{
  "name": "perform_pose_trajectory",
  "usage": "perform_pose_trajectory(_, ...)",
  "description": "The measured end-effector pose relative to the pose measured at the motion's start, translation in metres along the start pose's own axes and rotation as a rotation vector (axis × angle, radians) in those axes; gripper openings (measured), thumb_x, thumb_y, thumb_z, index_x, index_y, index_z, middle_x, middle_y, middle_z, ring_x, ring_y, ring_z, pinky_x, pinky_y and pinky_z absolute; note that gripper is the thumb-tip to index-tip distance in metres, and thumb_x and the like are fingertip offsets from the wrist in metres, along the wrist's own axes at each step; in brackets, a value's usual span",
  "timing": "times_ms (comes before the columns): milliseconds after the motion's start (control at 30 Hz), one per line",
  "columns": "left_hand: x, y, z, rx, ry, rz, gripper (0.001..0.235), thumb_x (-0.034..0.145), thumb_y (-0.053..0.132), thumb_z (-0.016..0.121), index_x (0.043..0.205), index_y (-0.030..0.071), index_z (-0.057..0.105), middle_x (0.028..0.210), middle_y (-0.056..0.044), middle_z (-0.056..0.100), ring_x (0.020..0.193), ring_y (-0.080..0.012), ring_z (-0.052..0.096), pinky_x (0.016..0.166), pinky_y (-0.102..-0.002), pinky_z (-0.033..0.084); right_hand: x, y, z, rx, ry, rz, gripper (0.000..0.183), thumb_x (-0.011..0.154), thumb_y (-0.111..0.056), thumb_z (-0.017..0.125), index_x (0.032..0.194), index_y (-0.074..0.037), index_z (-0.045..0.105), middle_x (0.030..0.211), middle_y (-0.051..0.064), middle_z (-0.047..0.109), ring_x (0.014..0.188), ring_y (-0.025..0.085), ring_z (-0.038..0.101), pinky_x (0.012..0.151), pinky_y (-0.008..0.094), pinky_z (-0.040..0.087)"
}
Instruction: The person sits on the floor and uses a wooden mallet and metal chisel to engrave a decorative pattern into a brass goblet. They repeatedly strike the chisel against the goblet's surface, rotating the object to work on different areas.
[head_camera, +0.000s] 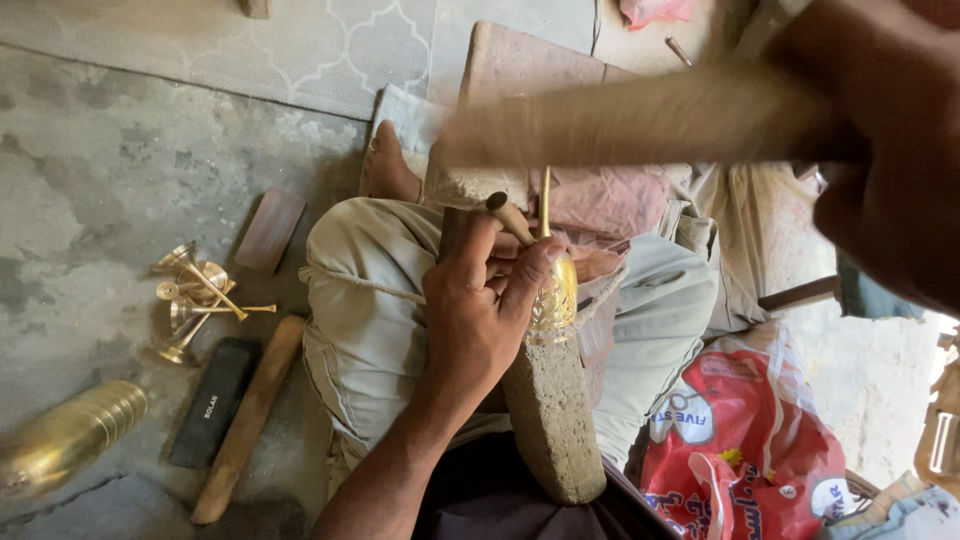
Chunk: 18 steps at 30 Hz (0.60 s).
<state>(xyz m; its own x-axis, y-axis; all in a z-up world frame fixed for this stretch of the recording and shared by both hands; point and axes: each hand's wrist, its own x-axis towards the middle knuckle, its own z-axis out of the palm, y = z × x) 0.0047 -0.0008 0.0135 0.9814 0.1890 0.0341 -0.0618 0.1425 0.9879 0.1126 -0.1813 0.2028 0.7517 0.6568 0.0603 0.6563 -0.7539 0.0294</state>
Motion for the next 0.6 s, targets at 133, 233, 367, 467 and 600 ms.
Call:
perform_pose_trajectory(133,0.002,0.003,-0.004,-0.041,-0.05,0.038,0.023,0.104,0.023,0.068,0.106,0.003,0.057,0.097,-0.007,0.075,0.086,-0.0127,0.079,0.071,-0.025,0.067,-0.007,0.006,0.0,0.013,-0.014,0.045,0.056,0.071,0.02,0.051,0.124,0.007,0.062,0.098,0.027,0.068,0.086,0.035,0.071,0.072,0.041,0.054)
perform_pose_trajectory(233,0.001,0.007,-0.007,-0.023,-0.103,0.04,0.023,0.104,0.024,0.066,0.11,0.002,0.06,0.098,-0.007,0.077,0.089,-0.0135,0.079,0.071,-0.026,0.066,-0.01,0.01,0.001,0.018,-0.006,0.063,0.055,0.071,0.018,0.052,0.124,0.007,0.063,0.098,0.027,0.069,0.086,0.035,0.071,0.072,0.041,0.054)
perform_pose_trajectory(367,-0.002,0.008,-0.005,0.075,-0.074,0.082,0.024,0.103,0.025,0.068,0.106,0.002,0.061,0.095,-0.007,0.076,0.086,-0.0151,0.079,0.069,-0.027,0.065,-0.016,0.013,0.002,0.035,-0.023,0.091,0.053,0.071,0.015,0.053,0.123,0.007,0.063,0.098,0.027,0.069,0.086,0.035,0.071,0.073,0.041,0.054)
perform_pose_trajectory(467,0.004,0.009,-0.004,0.165,-0.095,0.144,0.025,0.103,0.026,0.068,0.105,0.002,0.061,0.095,-0.006,0.074,0.087,-0.0149,0.078,0.067,-0.026,0.065,-0.021,0.015,0.0,0.032,-0.013,0.113,0.052,0.072,0.013,0.055,0.123,0.006,0.063,0.098,0.026,0.069,0.086,0.035,0.071,0.073,0.041,0.054)
perform_pose_trajectory(600,0.006,0.01,-0.005,0.179,-0.126,0.181,0.026,0.104,0.025,0.066,0.107,0.001,0.06,0.096,-0.008,0.071,0.088,-0.0146,0.078,0.067,-0.025,0.062,-0.029,0.016,0.001,0.045,-0.018,0.156,0.051,0.072,0.011,0.056,0.123,0.006,0.063,0.097,0.026,0.069,0.086,0.035,0.071,0.073,0.042,0.054)
